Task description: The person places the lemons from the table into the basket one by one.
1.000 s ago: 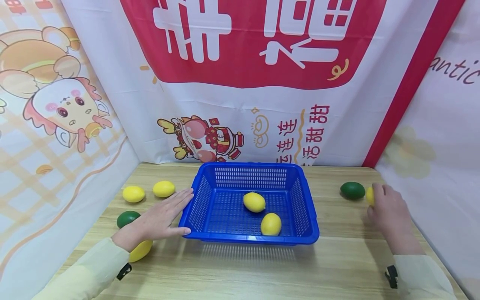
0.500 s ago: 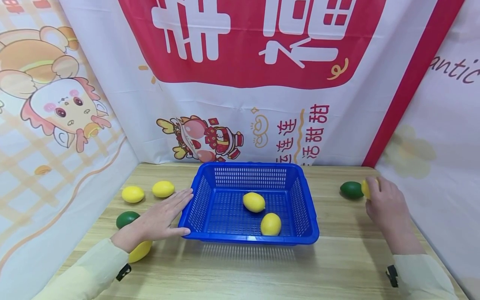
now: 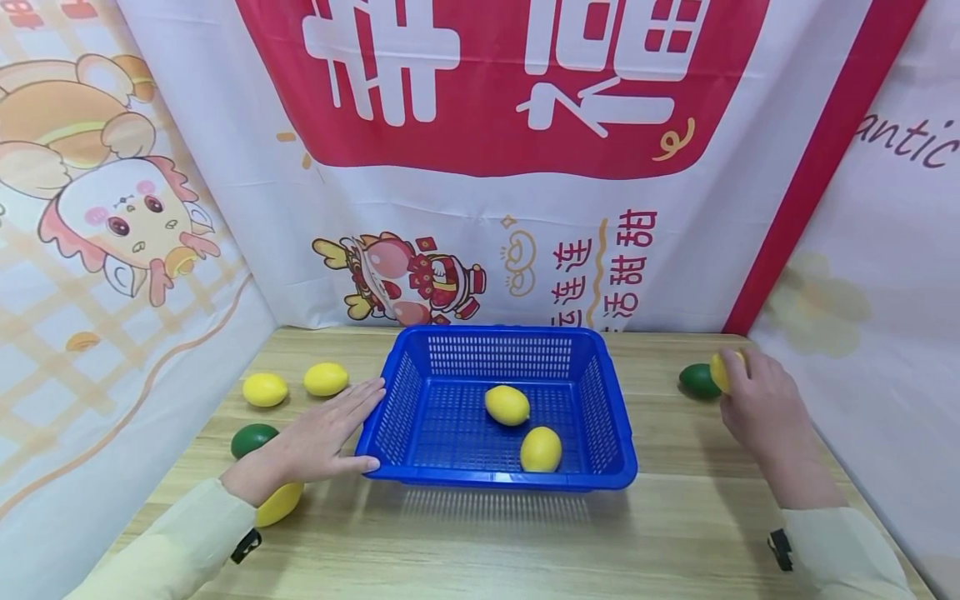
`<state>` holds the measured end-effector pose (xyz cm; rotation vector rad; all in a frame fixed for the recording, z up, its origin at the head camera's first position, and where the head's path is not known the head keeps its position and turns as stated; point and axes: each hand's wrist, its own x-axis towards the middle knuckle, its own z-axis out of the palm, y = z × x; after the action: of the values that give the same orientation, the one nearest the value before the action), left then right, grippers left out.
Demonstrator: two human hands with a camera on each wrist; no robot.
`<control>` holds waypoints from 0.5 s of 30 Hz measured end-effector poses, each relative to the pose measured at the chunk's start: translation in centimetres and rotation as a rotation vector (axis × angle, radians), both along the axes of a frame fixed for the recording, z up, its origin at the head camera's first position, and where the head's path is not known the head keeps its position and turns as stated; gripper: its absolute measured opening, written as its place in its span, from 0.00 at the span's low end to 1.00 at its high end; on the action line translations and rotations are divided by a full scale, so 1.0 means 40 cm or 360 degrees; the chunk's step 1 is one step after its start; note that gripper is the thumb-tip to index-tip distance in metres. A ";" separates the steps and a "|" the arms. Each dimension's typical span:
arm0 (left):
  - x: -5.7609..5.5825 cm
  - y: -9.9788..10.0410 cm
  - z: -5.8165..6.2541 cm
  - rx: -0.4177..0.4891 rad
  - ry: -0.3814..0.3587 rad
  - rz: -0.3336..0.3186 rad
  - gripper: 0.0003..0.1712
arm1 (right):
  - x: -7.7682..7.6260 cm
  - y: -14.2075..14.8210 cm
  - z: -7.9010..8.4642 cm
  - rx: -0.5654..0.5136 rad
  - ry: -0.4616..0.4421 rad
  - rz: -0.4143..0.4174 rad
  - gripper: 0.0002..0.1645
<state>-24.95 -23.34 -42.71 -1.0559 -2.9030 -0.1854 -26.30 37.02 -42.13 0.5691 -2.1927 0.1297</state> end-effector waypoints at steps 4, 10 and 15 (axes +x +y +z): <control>0.002 0.000 0.002 -0.0003 -0.0005 0.0001 0.55 | -0.001 -0.009 0.007 0.0004 -0.0003 0.0031 0.36; 0.004 -0.001 0.003 0.0007 -0.0016 -0.0004 0.55 | 0.000 -0.026 0.014 -0.0007 -0.0023 0.0061 0.39; 0.002 0.001 0.004 0.0009 -0.0021 -0.0002 0.55 | 0.002 -0.045 0.026 0.0011 -0.0016 0.0066 0.43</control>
<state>-24.87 -23.30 -42.54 -1.0600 -2.9116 -0.2011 -26.21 35.24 -41.07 0.6190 -2.1923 0.1475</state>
